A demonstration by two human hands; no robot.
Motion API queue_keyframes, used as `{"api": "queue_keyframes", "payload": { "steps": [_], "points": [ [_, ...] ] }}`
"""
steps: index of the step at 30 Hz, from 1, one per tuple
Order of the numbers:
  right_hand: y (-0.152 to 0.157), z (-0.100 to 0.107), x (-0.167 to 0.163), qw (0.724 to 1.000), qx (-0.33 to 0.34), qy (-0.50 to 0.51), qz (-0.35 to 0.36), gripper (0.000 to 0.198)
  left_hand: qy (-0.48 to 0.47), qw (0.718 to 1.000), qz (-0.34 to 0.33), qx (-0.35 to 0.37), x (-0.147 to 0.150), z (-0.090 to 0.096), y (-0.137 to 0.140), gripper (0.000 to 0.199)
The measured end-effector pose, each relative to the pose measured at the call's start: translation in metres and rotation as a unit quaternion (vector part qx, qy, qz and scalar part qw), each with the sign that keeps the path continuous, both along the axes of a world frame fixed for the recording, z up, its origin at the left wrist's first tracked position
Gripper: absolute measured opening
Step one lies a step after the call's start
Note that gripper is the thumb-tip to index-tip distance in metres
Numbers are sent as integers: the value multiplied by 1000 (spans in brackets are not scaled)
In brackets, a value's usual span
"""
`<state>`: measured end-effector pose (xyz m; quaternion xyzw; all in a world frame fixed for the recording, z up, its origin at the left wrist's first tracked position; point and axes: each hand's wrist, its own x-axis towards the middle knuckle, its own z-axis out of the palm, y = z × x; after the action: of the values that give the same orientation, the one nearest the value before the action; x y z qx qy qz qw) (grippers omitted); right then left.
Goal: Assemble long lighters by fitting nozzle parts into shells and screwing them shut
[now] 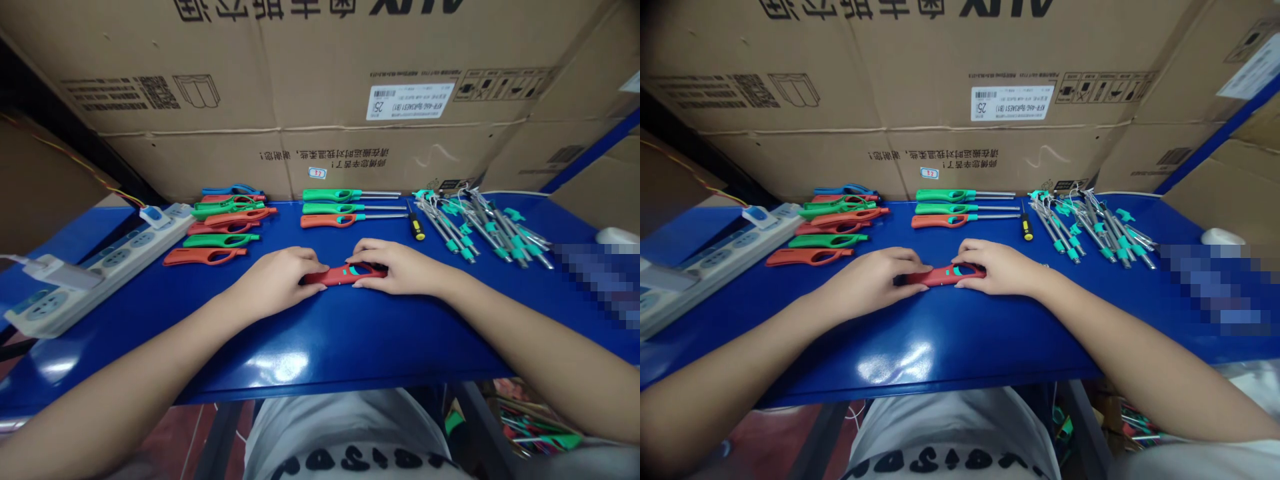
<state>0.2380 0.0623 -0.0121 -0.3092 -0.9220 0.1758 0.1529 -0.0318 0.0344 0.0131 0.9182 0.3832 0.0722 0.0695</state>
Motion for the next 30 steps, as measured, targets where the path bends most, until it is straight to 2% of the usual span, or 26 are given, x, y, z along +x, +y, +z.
{"api": "queue_keyframes", "payload": {
  "steps": [5,9,15,17,23,30],
  "points": [
    [-6,6,1,992,92,-90,1,38,76,993,3,87,6,-4,-7,29],
    [-4,8,3,986,144,-77,20,30,43,994,13,103,5,-11,-1,31],
    [-4,2,1,977,206,-54,17,35,-7,993,7,117,1,-16,3,29],
    [-4,2,0,978,204,-43,5,35,-9,992,5,125,0,-13,3,29],
    [0,9,3,989,141,37,-30,23,2,989,20,149,-5,-1,6,32],
    [2,10,12,980,177,16,-89,21,-45,985,47,160,-5,2,4,33]
  ]
}}
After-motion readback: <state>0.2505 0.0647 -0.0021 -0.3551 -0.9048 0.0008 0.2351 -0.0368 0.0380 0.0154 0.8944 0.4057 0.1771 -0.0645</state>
